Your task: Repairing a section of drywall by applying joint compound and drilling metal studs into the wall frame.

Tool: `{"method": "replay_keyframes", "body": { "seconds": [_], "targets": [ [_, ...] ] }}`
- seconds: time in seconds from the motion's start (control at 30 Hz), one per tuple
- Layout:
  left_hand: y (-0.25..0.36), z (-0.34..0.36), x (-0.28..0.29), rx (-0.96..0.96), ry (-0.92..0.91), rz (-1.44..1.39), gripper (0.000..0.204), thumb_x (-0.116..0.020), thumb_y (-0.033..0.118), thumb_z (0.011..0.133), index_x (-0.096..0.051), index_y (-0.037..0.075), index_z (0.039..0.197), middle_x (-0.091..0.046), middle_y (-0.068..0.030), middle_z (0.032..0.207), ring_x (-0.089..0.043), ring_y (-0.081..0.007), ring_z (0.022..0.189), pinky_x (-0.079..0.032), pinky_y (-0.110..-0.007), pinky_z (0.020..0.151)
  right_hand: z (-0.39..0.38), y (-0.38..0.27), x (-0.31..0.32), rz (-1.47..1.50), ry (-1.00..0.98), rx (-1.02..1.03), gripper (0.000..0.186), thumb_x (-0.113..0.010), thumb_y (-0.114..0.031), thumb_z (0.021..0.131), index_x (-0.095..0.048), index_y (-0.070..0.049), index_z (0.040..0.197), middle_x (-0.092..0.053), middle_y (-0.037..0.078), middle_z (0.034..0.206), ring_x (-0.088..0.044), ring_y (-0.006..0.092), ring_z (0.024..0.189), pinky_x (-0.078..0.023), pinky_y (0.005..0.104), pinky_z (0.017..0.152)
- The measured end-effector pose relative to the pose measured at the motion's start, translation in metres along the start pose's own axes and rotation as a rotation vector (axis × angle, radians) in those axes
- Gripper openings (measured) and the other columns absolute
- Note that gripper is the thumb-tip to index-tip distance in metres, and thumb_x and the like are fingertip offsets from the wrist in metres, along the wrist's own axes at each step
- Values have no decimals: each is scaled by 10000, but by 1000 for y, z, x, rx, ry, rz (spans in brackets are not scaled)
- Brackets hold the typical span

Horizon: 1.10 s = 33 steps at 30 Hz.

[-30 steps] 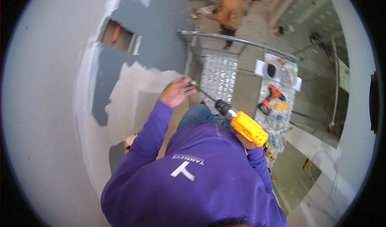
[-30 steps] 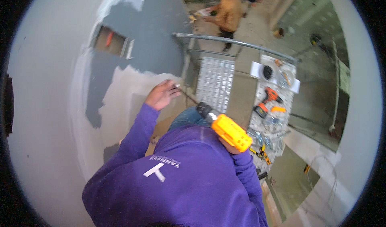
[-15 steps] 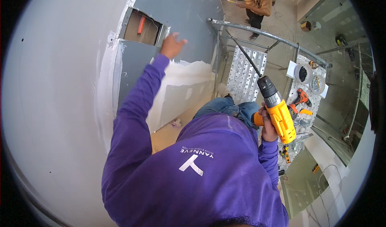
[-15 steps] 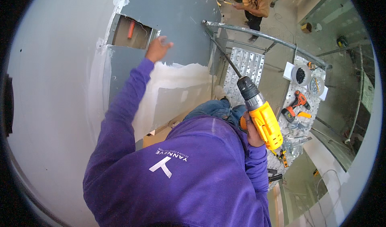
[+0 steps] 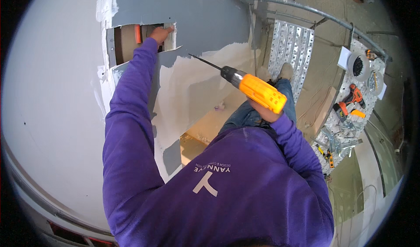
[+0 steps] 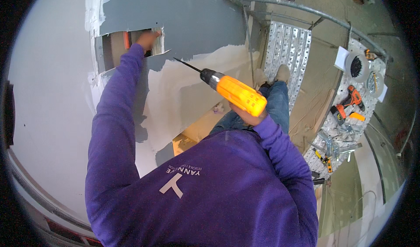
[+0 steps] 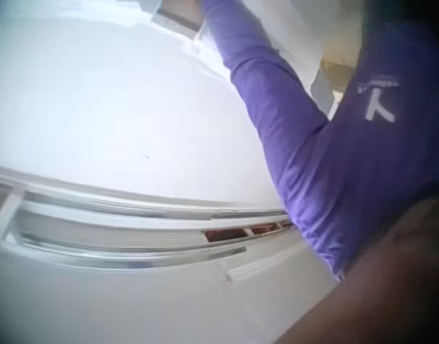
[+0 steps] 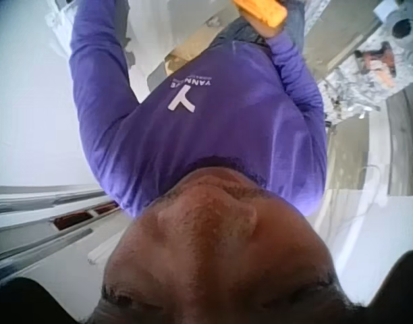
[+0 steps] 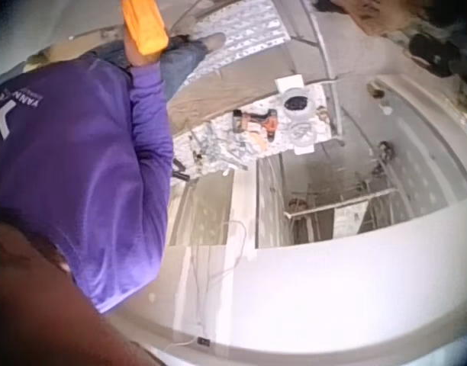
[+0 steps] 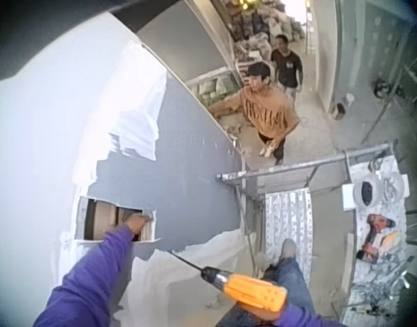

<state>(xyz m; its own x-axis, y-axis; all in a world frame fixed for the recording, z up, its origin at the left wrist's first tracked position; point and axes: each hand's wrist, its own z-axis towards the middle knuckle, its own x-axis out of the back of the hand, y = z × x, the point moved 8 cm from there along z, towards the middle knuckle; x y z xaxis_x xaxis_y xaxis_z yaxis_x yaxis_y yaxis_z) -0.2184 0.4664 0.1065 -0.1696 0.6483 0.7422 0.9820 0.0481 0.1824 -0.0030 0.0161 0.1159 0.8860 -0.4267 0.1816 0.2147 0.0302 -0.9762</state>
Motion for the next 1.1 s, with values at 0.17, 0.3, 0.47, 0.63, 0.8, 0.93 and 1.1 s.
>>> {"method": "replay_keyframes", "body": {
  "seconds": [0.17,0.3,0.47,0.63,0.8,0.93,1.1],
  "targets": [
    [-6,-1,-7,-49,-3,-389,685,-680,432,843,-482,-63,1273,-587,-146,1197,-579,-213,1053,-457,-336,888,20,38,-76,230,-209,-178,315,-655,-298,838,-634,-193,1134,-686,4,1048,-644,206,986,-479,350,865],
    [-14,0,-5,-21,109,-325,602,-714,387,837,-521,-42,1213,-630,-109,1101,-611,-183,946,-491,-308,822,29,47,-108,421,-376,-270,448,-589,-330,879,-503,-152,1282,-629,46,1169,-588,200,1082,-437,399,949],
    [-10,6,-5,82,131,-153,640,-747,403,785,-568,-85,1158,-651,-164,1053,-640,-235,904,-493,-344,808,13,72,-141,925,-178,-388,470,-690,-220,815,-524,-109,1240,-653,64,1108,-634,212,1000,-487,349,915],
    [-21,11,-7,87,207,-179,557,-770,360,772,-594,-69,1080,-665,-137,959,-647,-213,800,-508,-333,724,7,84,-152,1001,-109,-486,471,-719,-193,791,-537,-109,1218,-659,69,1088,-644,209,985,-503,340,898],
    [-15,6,0,-17,293,-63,452,-772,305,783,-625,-35,1042,-678,-111,895,-649,-192,743,-515,-328,667,15,54,-134,423,-214,-168,454,-733,-174,778,-556,-101,1190,-668,69,1048,-652,219,967,-512,332,879],
    [-7,-4,-2,-15,324,-82,490,-773,330,776,-622,-39,1062,-681,-116,905,-655,-198,743,-518,-327,656,18,51,-128,418,-185,-135,468,-740,-164,768,-553,-96,1191,-666,80,1051,-652,223,967,-512,333,880],
    [-9,-6,0,-17,332,-72,516,-768,346,779,-619,-42,1085,-681,-118,924,-656,-200,746,-519,-325,654,29,42,-120,323,-137,-63,428,-745,-139,748,-587,-74,1141,-661,98,1055,-653,242,962,-523,330,856]
  ]
}}
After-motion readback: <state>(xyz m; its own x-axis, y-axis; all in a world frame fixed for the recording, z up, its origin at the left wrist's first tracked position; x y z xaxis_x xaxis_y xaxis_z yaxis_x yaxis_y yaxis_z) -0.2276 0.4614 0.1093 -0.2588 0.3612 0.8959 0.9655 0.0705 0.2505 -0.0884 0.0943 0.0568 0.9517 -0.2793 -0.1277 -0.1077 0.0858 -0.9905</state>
